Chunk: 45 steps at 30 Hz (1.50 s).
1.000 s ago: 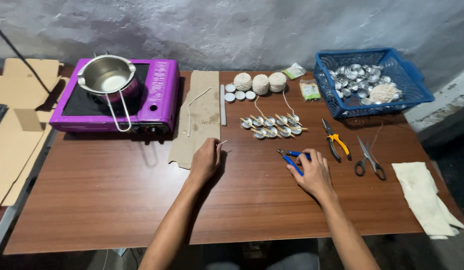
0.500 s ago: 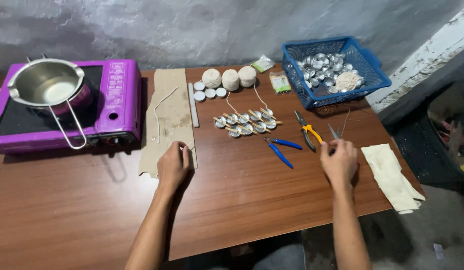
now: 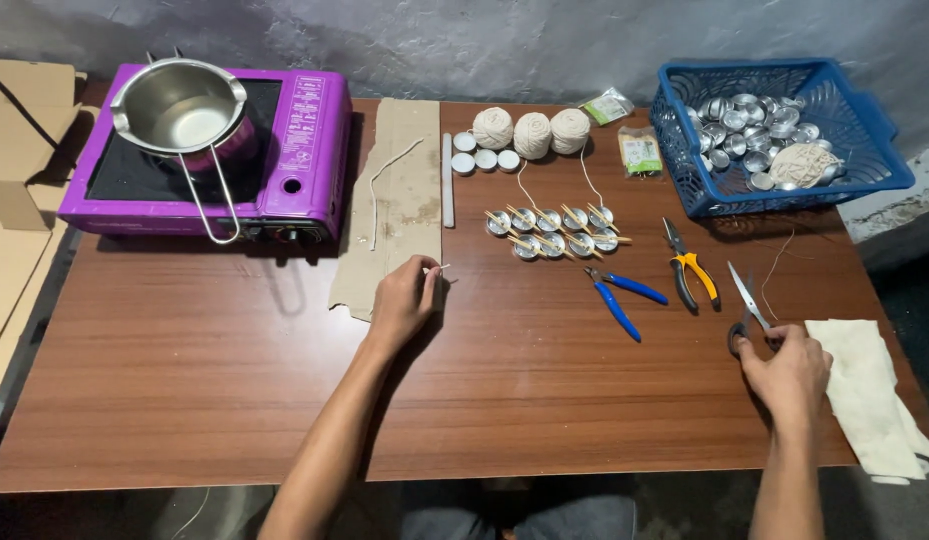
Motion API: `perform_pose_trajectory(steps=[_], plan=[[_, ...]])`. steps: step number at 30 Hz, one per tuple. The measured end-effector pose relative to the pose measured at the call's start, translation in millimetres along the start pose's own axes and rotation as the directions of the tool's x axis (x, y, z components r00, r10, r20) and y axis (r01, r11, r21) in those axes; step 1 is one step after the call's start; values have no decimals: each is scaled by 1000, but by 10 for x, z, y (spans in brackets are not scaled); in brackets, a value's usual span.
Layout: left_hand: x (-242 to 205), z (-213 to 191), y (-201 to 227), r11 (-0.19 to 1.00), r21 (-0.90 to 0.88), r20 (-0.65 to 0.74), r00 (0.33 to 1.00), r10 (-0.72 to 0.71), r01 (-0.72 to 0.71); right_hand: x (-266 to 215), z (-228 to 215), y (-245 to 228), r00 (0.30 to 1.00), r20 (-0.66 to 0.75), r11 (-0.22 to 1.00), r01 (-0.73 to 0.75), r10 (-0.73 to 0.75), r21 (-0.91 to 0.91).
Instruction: The person prepares candle wicks by threading cotton string through metal tabs and securing them with pliers.
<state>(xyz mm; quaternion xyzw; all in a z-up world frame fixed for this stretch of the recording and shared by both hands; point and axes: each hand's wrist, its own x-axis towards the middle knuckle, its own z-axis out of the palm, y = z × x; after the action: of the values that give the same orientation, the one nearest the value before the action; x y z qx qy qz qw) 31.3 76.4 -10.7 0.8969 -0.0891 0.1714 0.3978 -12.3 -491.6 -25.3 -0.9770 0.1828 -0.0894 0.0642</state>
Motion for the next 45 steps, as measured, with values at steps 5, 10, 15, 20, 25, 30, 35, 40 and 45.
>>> perform_pose_trajectory(steps=[5, 10, 15, 20, 25, 30, 35, 40, 45], plan=[[-8, -35, 130, 993, -118, -45, 999, 20, -26, -211, -359, -192, 992, 65, 984, -119, 111, 130], [-50, -21, 208, 988, -156, -85, 996, 5, -18, -670, -425, -110, 976, 35, 872, -209, 216, 444], [-91, 36, 359, 963, -204, -123, 981, 151, -174, -1159, -404, -356, 973, 217, -167, -201, 83, 965], [-177, 68, 621, 935, -299, -91, 981, 173, -192, -1610, -229, -1457, 872, 313, -411, -460, -377, 787], [-268, 165, 726, 890, -452, -26, 998, 63, -68, -1702, -41, -2220, 834, 416, 24, -438, -362, 899], [-293, 175, 791, 812, -572, 114, 992, -61, 116, -1674, -193, -2501, 831, 448, 323, -346, -329, 881], [-311, 178, 832, 792, -591, 149, 986, -78, 152, -1665, -236, -2518, 792, 474, 303, -377, -385, 875], [-307, 182, 825, 793, -596, 153, 987, -48, 131, -1658, -158, -2477, 745, 475, 240, -410, -468, 880], [-310, 194, 810, 848, -530, 81, 996, 33, 15, -1655, -19, -2433, 772, 462, 244, -393, -437, 887]])
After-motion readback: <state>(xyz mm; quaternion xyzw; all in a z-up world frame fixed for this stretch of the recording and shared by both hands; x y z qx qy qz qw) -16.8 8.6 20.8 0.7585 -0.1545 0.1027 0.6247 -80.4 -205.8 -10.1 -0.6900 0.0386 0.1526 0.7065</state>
